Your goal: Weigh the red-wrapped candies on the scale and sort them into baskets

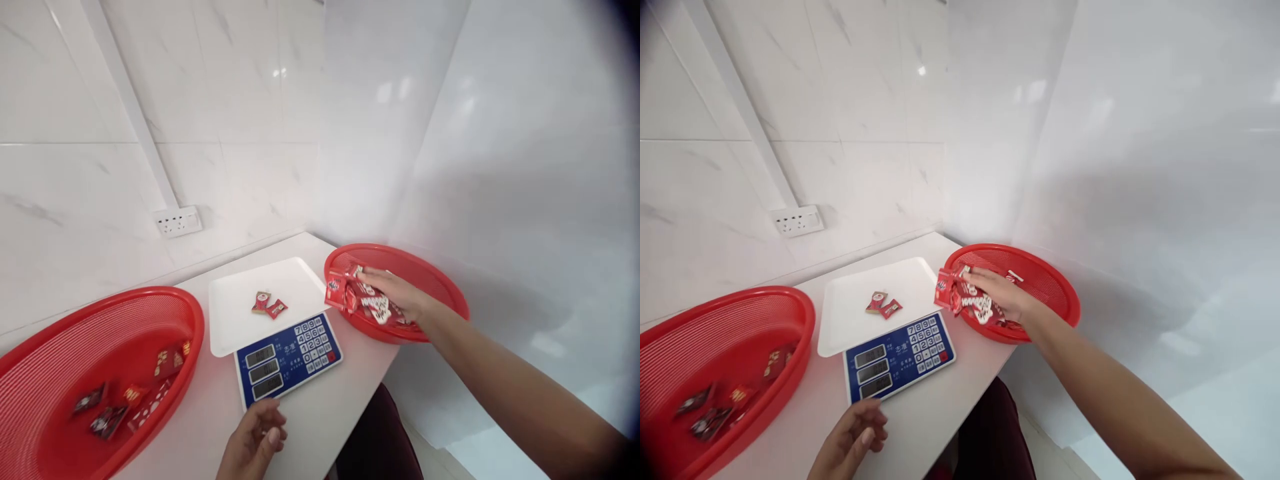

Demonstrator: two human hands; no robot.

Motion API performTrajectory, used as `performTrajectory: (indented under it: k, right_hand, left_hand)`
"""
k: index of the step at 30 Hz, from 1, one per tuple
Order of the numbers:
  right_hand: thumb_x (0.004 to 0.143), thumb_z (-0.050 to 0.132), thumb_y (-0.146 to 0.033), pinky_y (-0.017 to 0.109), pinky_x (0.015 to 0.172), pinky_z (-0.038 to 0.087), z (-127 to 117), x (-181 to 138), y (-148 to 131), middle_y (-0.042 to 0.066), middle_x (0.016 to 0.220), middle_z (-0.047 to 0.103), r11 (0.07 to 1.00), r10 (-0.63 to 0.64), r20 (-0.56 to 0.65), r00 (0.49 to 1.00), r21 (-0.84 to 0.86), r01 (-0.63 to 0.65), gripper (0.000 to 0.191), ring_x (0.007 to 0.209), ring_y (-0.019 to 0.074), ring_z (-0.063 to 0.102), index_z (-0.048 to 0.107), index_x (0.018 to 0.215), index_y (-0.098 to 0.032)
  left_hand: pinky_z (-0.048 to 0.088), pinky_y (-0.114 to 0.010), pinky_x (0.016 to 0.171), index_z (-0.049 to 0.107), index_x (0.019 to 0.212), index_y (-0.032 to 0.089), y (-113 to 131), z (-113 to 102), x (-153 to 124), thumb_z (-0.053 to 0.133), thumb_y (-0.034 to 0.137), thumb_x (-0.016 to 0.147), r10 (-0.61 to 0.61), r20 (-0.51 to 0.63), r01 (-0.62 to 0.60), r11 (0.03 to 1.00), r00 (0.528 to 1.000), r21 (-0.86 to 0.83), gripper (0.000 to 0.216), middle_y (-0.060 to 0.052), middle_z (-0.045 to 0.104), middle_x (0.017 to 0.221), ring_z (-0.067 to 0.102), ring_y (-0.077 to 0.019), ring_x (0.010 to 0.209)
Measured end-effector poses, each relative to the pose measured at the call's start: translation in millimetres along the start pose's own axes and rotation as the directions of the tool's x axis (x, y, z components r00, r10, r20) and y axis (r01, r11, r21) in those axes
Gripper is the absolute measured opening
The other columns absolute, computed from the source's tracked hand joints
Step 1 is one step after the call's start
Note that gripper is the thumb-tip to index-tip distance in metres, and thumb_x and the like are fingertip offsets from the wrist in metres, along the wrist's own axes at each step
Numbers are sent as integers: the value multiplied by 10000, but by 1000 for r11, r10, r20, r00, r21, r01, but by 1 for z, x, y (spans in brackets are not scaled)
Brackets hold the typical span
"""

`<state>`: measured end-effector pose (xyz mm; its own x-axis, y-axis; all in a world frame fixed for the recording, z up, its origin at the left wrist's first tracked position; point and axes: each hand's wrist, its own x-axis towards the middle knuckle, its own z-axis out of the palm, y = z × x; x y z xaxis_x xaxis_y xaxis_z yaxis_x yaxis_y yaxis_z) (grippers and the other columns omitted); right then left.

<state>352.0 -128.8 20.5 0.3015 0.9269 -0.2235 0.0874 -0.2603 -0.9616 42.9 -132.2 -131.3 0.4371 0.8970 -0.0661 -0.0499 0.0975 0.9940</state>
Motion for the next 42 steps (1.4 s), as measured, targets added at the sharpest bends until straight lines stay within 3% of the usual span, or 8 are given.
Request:
performTrajectory:
  k: [2,7,10,15,21,28,34,42]
  right_hand:
    - [748,613,-455,338,791,497,36,-16,17,61,1022,676,990,-38,232,972,144,4,424,959,235,618,590,1100,-220]
    - [825,537,-351,304,782,467,127,-50,67,21,970,671,992,-118,651,750,115,56,330,897,184,608,594,1112,-198]
    - [867,461,-309,274,738,464,155,-59,79,17,946,666,986,-166,602,781,90,140,314,861,168,599,570,1140,-197]
    - [876,430,-293,241,617,470,158,-61,75,1,848,673,979,-110,550,828,-84,187,319,697,143,608,535,1170,-229]
    - [833,470,-179,290,858,432,160,-61,77,46,1083,628,888,-301,490,818,-167,427,300,964,179,572,606,1094,-232]
    - [812,504,-254,349,918,418,164,-57,95,88,1209,566,898,-200,387,900,-295,326,448,1080,217,535,459,1253,-194]
    - [819,499,-219,338,937,415,161,-55,96,69,1188,582,848,-306,446,841,-274,454,374,1089,198,531,517,1192,-208]
    - [830,503,-332,373,898,458,153,-53,94,61,1121,632,882,-316,237,919,-284,376,310,1038,215,577,562,1116,-226]
  left_hand:
    - [494,-325,684,549,1097,270,4,2,-3,618,545,686,-14,59,25,982,998,-186,499,-72,618,962,601,-220,847]
    - [454,-430,813,328,1316,365,6,4,-11,593,594,682,-110,268,247,796,957,-553,725,-84,464,1306,524,-295,1087]
    - [449,-389,830,318,1330,340,5,2,-15,612,480,737,-220,269,341,730,938,-592,677,-76,557,1209,575,-255,1021]
    - [499,-335,655,510,1165,202,8,2,-16,611,423,762,-324,264,417,737,909,-532,471,-102,665,947,644,-241,823]
    - [457,-246,477,539,1072,170,12,5,-14,615,407,761,-435,215,480,712,874,-512,399,-88,673,831,642,-208,678]
    - [479,-270,592,595,1039,155,14,2,-11,622,349,770,-417,170,435,702,893,-564,333,-81,690,831,646,-198,731]
    - [486,-309,733,624,1028,163,12,-3,-12,642,293,761,-389,187,419,685,902,-596,298,-78,702,895,651,-203,816]
    - [521,-308,637,596,1068,158,17,-3,-8,606,345,783,-413,145,410,678,899,-610,341,-92,700,882,655,-195,742]
